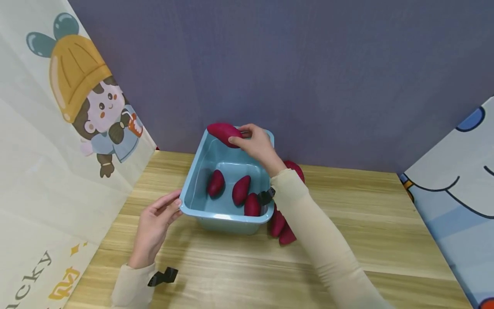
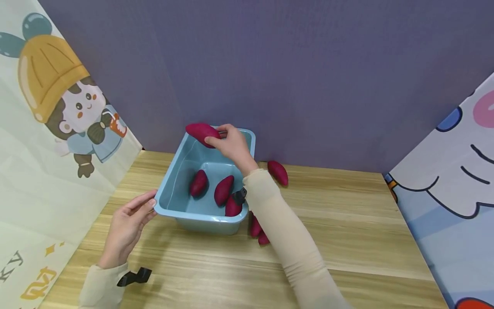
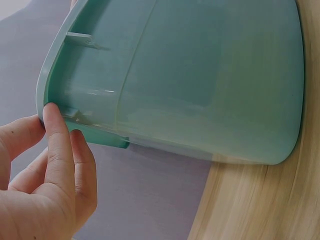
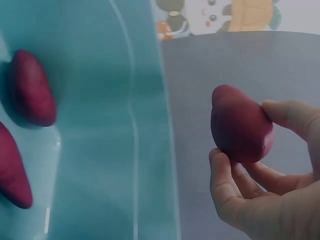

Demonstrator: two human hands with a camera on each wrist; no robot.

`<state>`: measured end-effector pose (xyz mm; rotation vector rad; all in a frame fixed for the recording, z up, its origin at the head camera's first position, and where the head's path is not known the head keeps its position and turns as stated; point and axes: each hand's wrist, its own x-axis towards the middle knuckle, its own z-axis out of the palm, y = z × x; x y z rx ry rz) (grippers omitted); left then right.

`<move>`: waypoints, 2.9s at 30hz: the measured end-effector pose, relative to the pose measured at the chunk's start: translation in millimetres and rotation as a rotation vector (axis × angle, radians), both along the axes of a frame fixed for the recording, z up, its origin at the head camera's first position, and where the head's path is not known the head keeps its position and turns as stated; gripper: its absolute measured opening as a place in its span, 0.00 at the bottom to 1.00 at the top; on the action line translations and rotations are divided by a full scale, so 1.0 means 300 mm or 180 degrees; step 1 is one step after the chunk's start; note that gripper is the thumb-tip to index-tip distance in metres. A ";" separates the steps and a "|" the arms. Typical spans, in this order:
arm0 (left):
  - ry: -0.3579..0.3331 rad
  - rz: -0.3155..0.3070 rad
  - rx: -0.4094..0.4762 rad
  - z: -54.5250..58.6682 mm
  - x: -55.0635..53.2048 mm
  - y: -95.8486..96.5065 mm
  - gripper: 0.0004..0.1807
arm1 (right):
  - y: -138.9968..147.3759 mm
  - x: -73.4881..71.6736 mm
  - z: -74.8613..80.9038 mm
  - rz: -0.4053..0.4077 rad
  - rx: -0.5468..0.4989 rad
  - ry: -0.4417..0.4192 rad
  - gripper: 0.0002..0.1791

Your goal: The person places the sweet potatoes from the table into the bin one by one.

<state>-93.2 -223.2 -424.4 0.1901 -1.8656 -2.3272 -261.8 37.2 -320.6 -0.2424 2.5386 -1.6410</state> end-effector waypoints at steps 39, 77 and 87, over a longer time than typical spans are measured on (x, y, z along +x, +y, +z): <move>-0.0013 0.0002 0.0054 -0.004 -0.003 -0.007 0.25 | -0.052 -0.027 -0.136 0.0597 0.0645 -0.0132 0.26; -0.0075 0.0025 0.0010 -0.002 -0.002 -0.008 0.25 | 0.327 0.077 -0.090 0.0070 -0.0079 0.0497 0.24; -0.0094 0.0003 -0.0012 -0.001 -0.002 -0.007 0.27 | 0.458 0.068 -0.244 -0.0247 -0.0048 0.0355 0.23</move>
